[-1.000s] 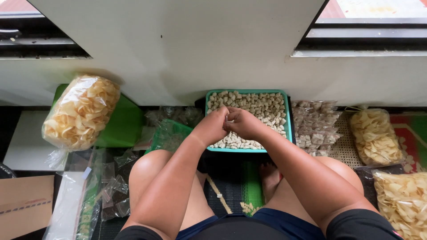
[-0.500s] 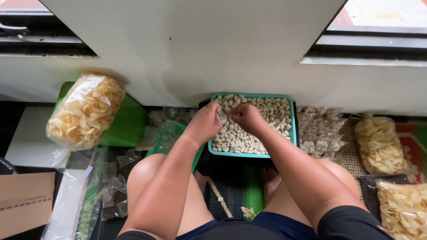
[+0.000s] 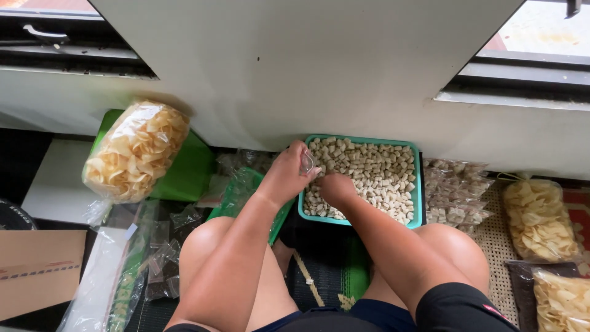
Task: Manually filling small plastic bags with bite-sized crackers or snacks from a tray.
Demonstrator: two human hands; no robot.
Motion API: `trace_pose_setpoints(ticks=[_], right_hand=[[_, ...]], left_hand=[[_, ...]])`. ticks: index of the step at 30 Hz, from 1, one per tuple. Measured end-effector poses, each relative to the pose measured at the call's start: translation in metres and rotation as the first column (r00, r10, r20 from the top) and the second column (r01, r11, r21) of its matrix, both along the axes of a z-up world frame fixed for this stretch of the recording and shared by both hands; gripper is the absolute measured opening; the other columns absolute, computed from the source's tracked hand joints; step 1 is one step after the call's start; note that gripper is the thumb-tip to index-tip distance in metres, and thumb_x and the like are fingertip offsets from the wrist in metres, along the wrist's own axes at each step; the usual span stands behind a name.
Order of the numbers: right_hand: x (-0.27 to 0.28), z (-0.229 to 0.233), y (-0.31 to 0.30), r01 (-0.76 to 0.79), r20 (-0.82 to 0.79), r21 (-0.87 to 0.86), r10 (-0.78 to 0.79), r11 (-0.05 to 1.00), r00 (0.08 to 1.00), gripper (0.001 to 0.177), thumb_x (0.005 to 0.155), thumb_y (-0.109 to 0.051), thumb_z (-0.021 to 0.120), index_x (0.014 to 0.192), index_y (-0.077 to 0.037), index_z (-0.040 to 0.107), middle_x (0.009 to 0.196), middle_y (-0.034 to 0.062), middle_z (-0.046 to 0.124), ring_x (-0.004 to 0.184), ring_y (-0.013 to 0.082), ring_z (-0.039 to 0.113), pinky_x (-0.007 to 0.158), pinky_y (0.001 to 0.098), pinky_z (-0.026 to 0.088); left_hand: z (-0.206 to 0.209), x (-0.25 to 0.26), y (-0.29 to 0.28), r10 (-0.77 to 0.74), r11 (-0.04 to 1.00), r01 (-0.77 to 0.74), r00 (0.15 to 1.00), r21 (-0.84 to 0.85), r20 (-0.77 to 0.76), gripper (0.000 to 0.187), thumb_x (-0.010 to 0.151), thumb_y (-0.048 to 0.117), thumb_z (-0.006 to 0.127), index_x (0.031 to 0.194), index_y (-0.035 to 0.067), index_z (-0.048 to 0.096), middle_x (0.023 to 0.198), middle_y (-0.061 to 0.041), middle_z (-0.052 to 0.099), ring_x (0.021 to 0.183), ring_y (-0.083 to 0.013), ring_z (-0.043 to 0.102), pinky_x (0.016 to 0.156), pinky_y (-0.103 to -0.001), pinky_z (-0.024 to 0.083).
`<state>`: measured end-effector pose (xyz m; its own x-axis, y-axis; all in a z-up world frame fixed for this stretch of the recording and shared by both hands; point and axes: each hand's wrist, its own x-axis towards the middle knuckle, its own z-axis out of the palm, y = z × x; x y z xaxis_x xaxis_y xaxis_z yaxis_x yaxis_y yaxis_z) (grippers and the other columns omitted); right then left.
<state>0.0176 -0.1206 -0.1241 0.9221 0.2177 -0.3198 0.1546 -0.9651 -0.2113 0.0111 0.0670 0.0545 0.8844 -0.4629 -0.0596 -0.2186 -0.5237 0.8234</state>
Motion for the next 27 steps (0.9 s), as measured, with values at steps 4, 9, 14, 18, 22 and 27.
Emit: trace_pose_setpoints(ticks=[4,9,14,18,22,27], right_hand=[[0.001,-0.019,-0.004,0.017,0.020,-0.046,-0.016,0.999,1.000,0.021,0.085,-0.027,0.074,0.103,-0.020,0.081,0.101,0.0062,0.077,0.092,0.0277,0.077,0.075,0.0472,0.064],[-0.006,0.005,-0.016,0.220,-0.096,0.129,-0.209,0.967,0.973,0.025,0.084,-0.026,0.074,0.107,-0.021,0.082,0.098,0.0082,0.078,0.095,0.0327,0.077,0.083,0.0495,0.062],[-0.004,0.016,-0.041,0.327,-0.091,0.358,-0.316,0.875,0.944,0.026,0.082,-0.027,0.077,0.107,-0.020,0.081,0.098,0.0091,0.080,0.100,0.0358,0.075,0.085,0.0501,0.061],[-0.008,0.054,-0.054,0.436,-0.142,0.546,-0.434,0.716,0.890,0.024,0.082,-0.034,0.083,0.103,-0.023,0.082,0.081,0.0065,0.079,0.082,0.0268,0.077,0.078,0.0414,0.061],[-0.026,0.106,-0.066,0.516,-0.283,0.710,-0.477,0.479,0.832,0.023,0.085,-0.023,0.082,0.106,-0.014,0.081,0.083,0.0094,0.079,0.076,0.0166,0.076,0.074,0.0320,0.059],[-0.039,0.137,-0.075,0.441,-0.349,0.884,-0.412,0.153,0.842,0.025,0.087,-0.009,0.081,0.107,0.003,0.075,0.083,0.0126,0.074,0.074,0.0151,0.072,0.075,0.0263,0.060]], left_hand=[[0.013,-0.003,0.004,0.028,0.999,-0.029,0.999,-0.041,-0.027,0.039,0.099,0.014,0.072,0.124,-0.003,0.048,0.101,-0.016,0.059,0.102,-0.0360,0.065,0.083,-0.053,0.055],[0.014,-0.005,0.003,0.055,0.998,-0.056,0.998,-0.026,-0.020,0.043,0.095,0.017,0.075,0.124,-0.001,0.050,0.099,-0.014,0.060,0.103,-0.0335,0.062,0.082,-0.052,0.056],[0.005,-0.001,-0.006,0.001,1.000,-0.001,0.999,0.012,0.035,0.032,0.094,0.016,0.076,0.114,0.002,0.055,0.096,-0.010,0.060,0.101,-0.0302,0.061,0.082,-0.048,0.058],[0.009,-0.006,-0.014,-0.070,0.997,0.068,0.997,0.038,0.042,0.022,0.097,0.012,0.070,0.111,0.004,0.055,0.098,-0.012,0.063,0.105,-0.0323,0.061,0.087,-0.052,0.059],[-0.001,-0.004,-0.023,-0.115,0.990,0.108,0.991,0.094,0.069,0.025,0.095,0.016,0.073,0.110,0.007,0.055,0.099,-0.010,0.065,0.106,-0.0315,0.061,0.089,-0.052,0.060],[0.002,-0.007,-0.034,-0.168,0.977,0.157,0.984,0.142,0.066,0.023,0.098,0.017,0.069,0.110,0.005,0.053,0.098,-0.011,0.063,0.107,-0.0336,0.061,0.089,-0.056,0.058]])
